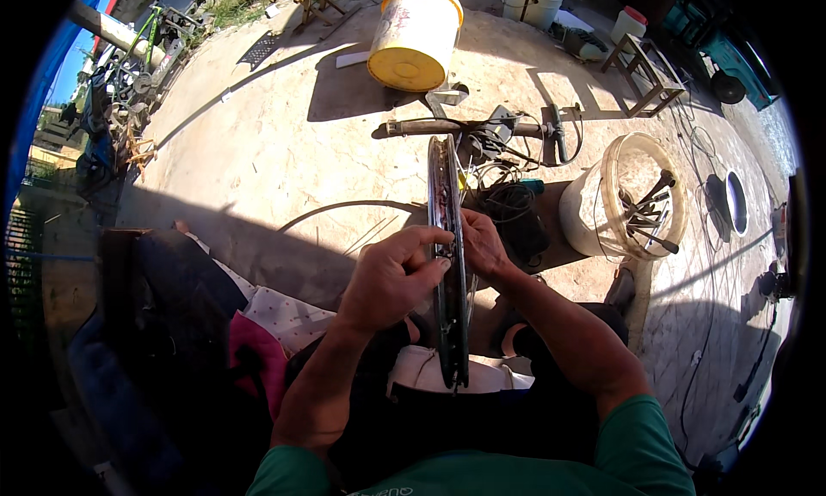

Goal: The person assembles a bicycle wheel by inserting spokes into the hub and rim, then attaching nipples to secure them. The person works by hand, rotating the wheel and handling each spoke individually.

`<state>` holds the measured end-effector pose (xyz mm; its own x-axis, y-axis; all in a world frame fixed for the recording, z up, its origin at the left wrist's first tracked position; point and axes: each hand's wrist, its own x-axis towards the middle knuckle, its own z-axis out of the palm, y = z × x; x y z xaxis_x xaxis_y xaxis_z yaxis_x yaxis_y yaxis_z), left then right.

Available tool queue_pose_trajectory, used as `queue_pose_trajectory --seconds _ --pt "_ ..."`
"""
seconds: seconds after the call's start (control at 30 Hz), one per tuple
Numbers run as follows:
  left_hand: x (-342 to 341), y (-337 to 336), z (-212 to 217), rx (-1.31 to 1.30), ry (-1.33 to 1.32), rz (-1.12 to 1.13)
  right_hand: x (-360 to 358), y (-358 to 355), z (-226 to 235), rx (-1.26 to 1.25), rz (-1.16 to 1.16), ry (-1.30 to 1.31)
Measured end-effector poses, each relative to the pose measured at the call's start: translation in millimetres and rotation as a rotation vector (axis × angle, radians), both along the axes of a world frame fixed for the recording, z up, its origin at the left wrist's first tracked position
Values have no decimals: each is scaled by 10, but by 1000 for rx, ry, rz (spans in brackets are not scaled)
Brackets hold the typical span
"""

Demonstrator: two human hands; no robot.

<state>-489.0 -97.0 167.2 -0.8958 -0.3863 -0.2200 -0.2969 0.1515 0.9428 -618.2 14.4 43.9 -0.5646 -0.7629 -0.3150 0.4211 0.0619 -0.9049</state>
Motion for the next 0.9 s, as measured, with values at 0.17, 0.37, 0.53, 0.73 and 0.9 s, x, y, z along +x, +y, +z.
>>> queue_pose_trajectory --seconds 0.17,0.37,0.53,0.73,0.9 --pt "-23 -336 -156 770 104 500 -16 -1 -78 48 38 4" --pt "-21 -534 -430 821 259 501 -13 -8 -44 37 27 16" --pt "-129 -517 -340 718 222 415 22 -15 35 47 30 -4" --pt "-230 -533 -346 693 207 322 75 15 -11 60 62 38" --pt "-285 -589 -390 590 216 311 132 -2 -88 45 79 42"
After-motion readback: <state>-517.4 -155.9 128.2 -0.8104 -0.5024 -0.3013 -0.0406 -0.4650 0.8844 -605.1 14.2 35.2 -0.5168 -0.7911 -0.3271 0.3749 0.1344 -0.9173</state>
